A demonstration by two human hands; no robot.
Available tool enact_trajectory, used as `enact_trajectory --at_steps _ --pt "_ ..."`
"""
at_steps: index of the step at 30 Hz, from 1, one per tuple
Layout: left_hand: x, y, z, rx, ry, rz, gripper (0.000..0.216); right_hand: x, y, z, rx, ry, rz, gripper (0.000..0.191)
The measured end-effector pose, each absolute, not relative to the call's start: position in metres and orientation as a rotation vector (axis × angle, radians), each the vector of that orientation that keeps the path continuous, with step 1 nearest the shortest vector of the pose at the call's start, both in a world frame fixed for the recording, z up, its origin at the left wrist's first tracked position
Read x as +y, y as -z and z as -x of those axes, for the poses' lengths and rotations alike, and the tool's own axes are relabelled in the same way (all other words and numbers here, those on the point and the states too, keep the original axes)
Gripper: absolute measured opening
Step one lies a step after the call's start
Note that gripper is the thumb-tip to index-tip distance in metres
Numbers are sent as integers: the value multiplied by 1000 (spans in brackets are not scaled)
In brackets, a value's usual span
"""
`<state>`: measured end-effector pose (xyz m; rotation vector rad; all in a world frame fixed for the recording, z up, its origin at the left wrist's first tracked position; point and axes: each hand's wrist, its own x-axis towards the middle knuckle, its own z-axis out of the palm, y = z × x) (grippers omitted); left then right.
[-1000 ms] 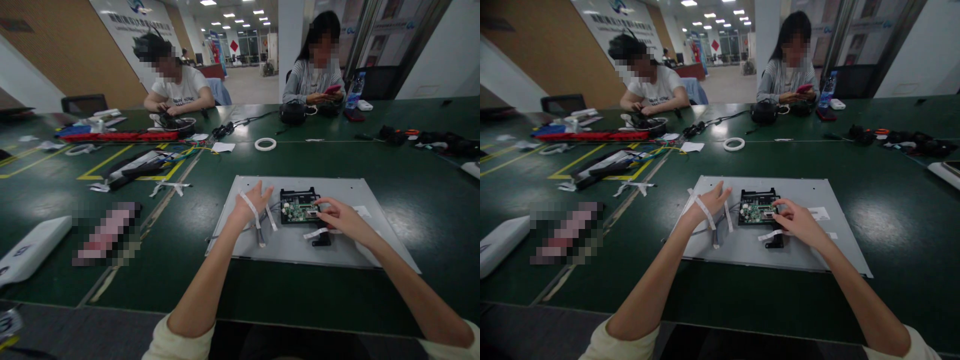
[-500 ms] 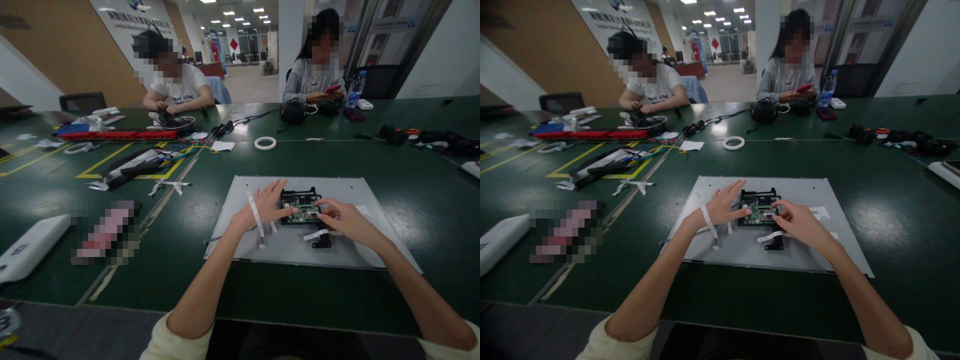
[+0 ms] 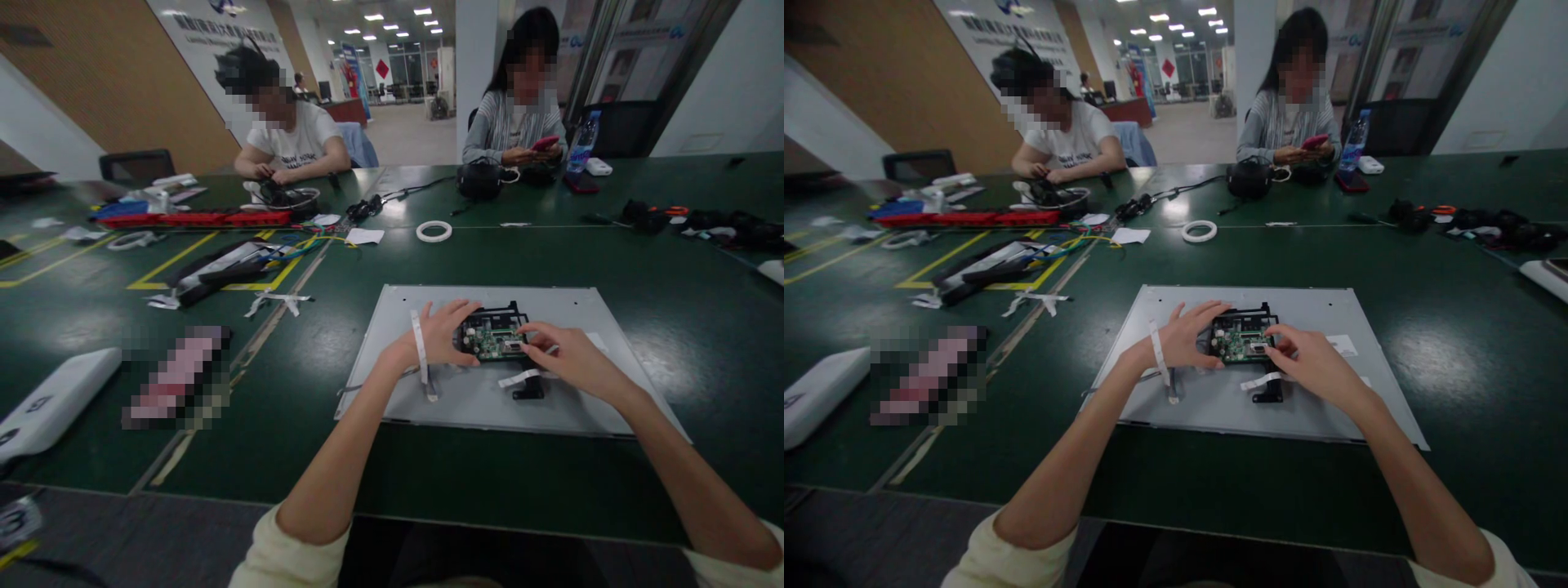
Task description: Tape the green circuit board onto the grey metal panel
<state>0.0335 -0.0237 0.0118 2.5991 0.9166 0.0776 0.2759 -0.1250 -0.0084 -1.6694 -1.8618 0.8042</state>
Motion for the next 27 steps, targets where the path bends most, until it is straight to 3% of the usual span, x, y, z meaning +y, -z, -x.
enact_trajectory --at_steps 13,27 --pt "-24 -12 -34 911 -67 -2584 99 -127 4 -279 -1932 -724 1711 30" --pt "-25 -10 -35 941 -62 -2573 98 -132 2 -301 -1944 -1123 1623 22"
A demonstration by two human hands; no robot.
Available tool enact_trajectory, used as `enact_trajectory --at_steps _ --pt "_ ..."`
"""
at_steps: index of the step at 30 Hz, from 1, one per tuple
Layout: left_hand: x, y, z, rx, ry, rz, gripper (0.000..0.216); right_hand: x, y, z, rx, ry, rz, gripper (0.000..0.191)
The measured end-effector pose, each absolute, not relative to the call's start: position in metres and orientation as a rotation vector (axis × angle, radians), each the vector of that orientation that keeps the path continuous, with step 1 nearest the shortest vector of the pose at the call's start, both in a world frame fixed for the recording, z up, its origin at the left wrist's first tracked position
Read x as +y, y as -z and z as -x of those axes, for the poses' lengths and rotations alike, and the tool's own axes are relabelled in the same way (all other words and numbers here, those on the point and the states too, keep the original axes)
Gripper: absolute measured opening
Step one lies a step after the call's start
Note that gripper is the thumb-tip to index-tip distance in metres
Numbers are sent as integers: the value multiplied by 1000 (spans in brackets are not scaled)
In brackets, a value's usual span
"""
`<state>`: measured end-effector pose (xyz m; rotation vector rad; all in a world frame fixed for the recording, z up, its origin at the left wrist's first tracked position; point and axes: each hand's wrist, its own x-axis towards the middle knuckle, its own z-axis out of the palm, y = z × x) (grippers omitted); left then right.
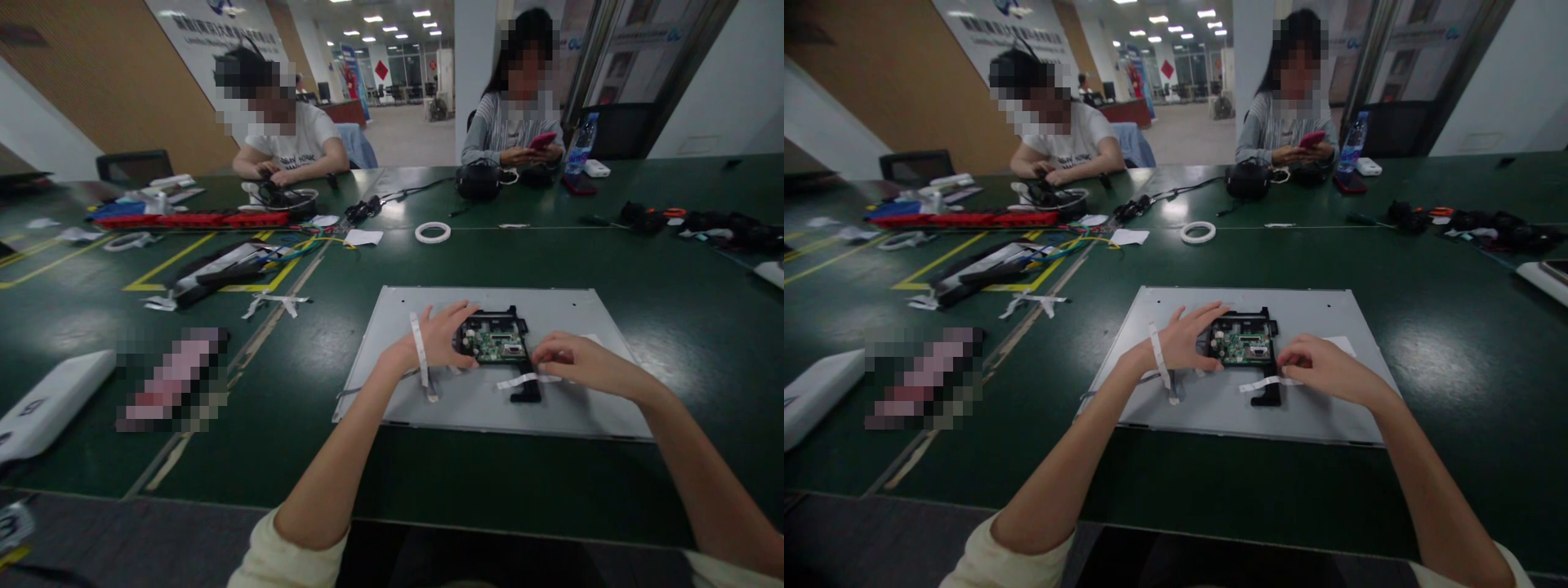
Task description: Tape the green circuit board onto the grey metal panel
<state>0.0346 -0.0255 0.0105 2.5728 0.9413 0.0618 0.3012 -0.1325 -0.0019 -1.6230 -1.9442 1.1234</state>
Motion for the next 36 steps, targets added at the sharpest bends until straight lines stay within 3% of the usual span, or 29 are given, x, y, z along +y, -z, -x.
enact_trajectory --at_steps 14,36 --pt "-25 -12 -35 938 -46 -2570 95 -136 -2 -300 -2112 -1092 1587 24" --pt "-27 -11 -34 915 -107 -2610 92 -138 -22 -291 -1781 -1304 1530 20"
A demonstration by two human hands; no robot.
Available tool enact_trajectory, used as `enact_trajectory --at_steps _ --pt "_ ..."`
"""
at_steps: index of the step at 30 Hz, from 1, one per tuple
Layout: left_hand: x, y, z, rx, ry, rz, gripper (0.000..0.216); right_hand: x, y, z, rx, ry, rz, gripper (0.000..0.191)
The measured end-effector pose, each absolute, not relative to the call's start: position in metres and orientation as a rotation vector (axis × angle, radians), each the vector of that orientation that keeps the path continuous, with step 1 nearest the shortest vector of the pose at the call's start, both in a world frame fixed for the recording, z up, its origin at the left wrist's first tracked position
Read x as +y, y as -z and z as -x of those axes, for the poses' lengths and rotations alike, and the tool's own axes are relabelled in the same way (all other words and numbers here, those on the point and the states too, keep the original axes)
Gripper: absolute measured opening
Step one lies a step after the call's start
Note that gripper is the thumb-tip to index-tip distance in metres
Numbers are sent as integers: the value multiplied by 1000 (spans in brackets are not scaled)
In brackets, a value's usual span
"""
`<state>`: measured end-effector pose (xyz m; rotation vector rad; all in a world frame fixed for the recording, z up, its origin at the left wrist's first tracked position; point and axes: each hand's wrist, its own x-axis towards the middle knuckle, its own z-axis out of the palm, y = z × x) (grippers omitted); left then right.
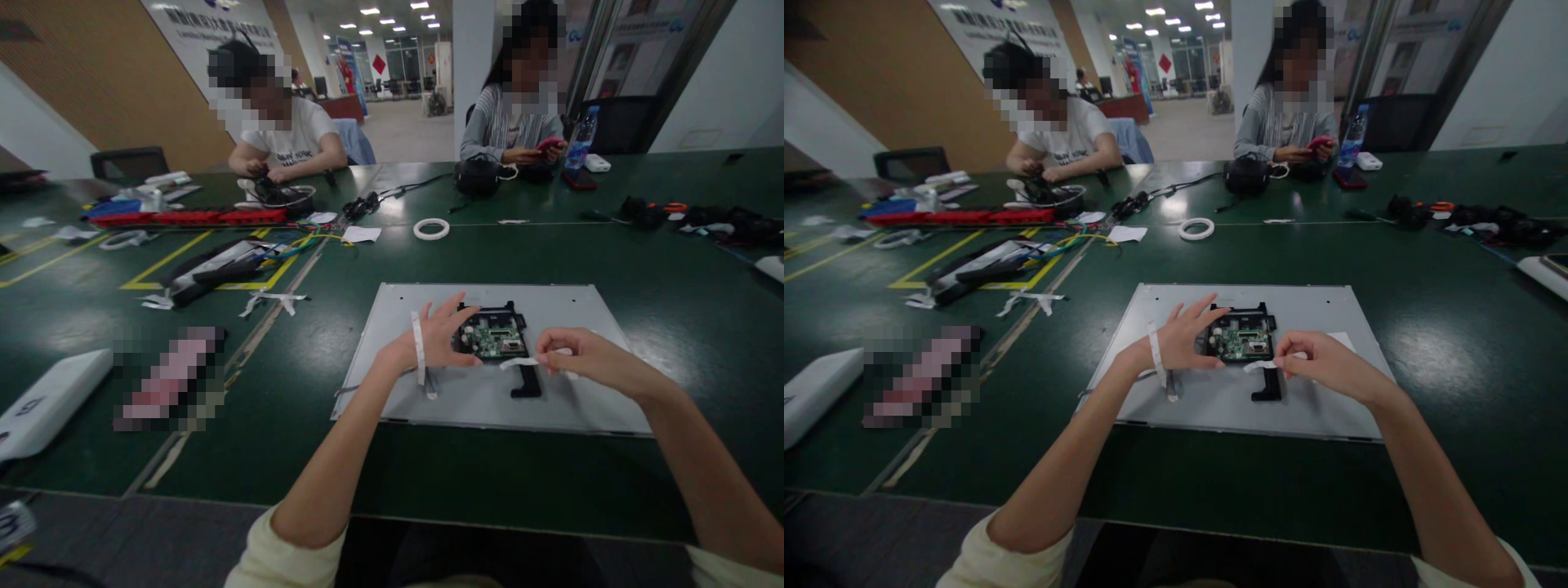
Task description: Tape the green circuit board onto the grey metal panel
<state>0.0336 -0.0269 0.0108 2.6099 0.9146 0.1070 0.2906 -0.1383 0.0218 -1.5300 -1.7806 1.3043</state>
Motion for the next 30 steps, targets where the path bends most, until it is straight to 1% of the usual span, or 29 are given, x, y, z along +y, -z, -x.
enact_trajectory --at_steps 2,6,8,12,16,19,22,23,25,28,30 --pt "-31 -18 -37 856 -215 -2592 84 -139 -25 -289 -1711 -1282 1495 20" --pt "-45 -34 -53 588 -461 -2394 49 -141 -27 -283 -1701 -1314 1424 20" --pt "-56 -38 -64 533 -516 -2282 38 -141 -26 -280 -1698 -1320 1406 21" --pt "-75 -31 -81 536 -444 -2285 32 -142 -25 -277 -1675 -1302 1368 21" --pt "-84 -20 -88 574 -436 -2323 31 -142 -25 -278 -1658 -1281 1384 22" --pt "-78 -17 -86 670 -532 -2381 31 -140 -21 -280 -1622 -1258 1417 25" --pt "-62 -16 -77 883 -694 -2445 29 -138 -16 -281 -1559 -1277 1436 26" --pt "-56 -16 -72 945 -722 -2462 31 -138 -15 -281 -1529 -1300 1442 26" --pt "-45 -13 -62 966 -664 -2523 50 -138 -14 -281 -1458 -1345 1449 24" --pt "-36 -9 -48 876 -346 -2621 81 -138 -15 -281 -1376 -1386 1437 23" --pt "-35 -6 -45 880 -193 -2623 93 -139 -15 -281 -1359 -1411 1420 24"
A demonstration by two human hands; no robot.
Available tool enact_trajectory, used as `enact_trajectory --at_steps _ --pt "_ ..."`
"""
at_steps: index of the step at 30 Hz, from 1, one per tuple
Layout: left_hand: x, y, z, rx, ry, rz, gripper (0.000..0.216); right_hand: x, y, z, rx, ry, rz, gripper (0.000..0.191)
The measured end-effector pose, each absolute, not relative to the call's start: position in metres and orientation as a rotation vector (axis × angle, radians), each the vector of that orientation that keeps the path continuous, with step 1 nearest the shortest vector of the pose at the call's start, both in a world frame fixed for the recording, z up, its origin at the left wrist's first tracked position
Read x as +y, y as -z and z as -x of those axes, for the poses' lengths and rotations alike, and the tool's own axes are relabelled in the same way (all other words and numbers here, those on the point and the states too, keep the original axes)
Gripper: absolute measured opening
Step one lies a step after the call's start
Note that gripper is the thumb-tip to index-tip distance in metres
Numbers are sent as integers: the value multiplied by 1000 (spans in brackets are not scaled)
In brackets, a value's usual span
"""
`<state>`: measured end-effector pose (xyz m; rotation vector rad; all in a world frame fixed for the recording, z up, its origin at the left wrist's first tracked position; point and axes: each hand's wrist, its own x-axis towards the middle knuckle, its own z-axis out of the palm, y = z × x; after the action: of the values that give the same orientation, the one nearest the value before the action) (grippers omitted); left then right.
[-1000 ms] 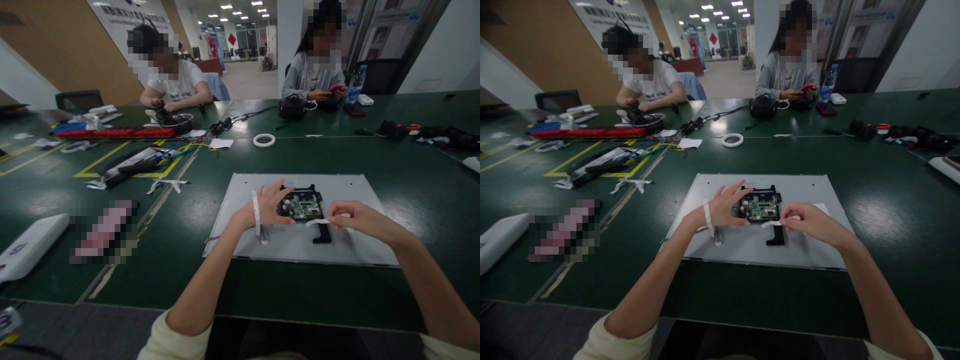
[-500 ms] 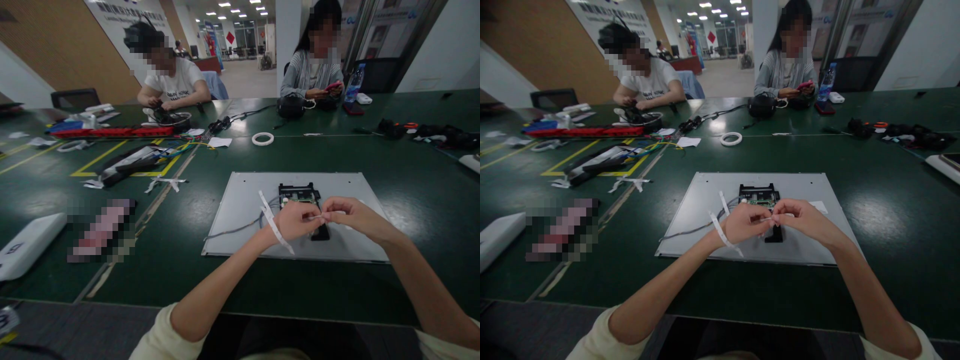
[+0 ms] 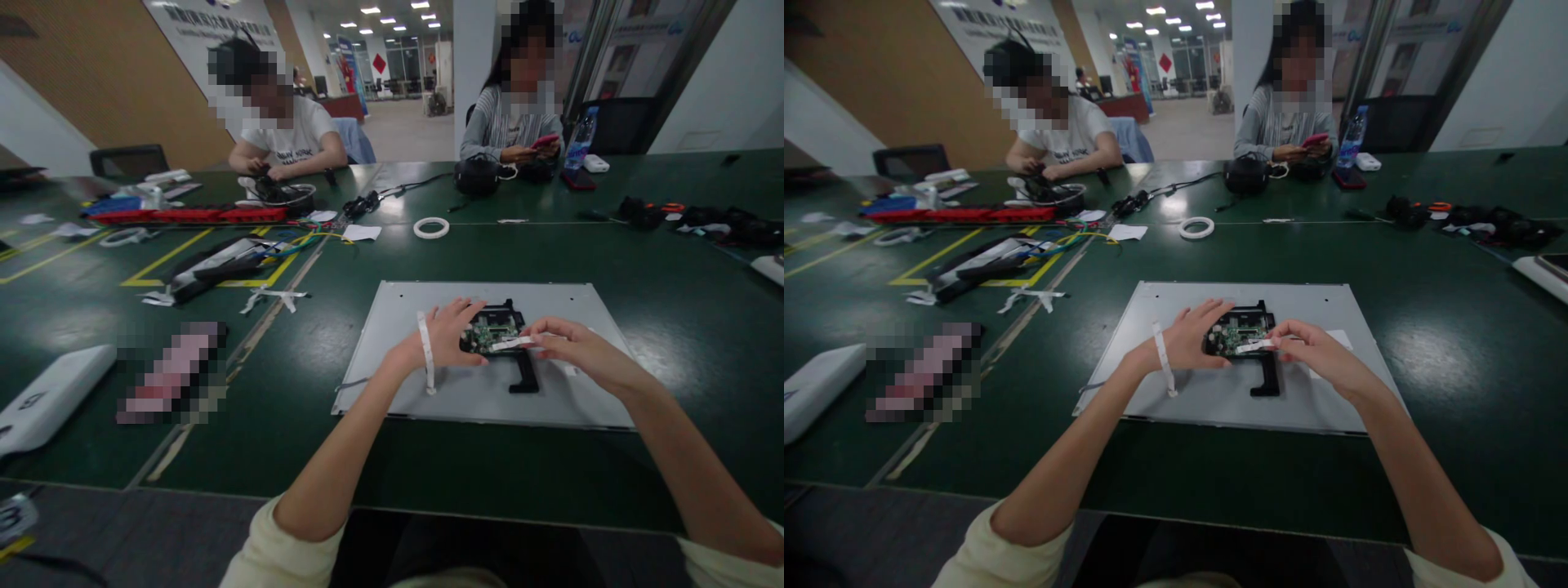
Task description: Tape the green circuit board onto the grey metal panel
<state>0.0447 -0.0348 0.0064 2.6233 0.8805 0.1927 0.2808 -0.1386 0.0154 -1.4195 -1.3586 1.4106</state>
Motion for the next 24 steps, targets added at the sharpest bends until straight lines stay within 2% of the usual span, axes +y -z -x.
enact_trajectory --at_steps 16,21,24 --pt "-26 -4 -45 820 -169 -2524 97 -138 -12 -281 -1263 -1553 1334 28" --pt "-28 -10 -44 820 -209 -2533 94 -133 -4 -282 -1072 -1444 1324 28" --pt "-31 -21 -45 744 -352 -2450 85 -131 -1 -282 -945 -1389 1291 28"
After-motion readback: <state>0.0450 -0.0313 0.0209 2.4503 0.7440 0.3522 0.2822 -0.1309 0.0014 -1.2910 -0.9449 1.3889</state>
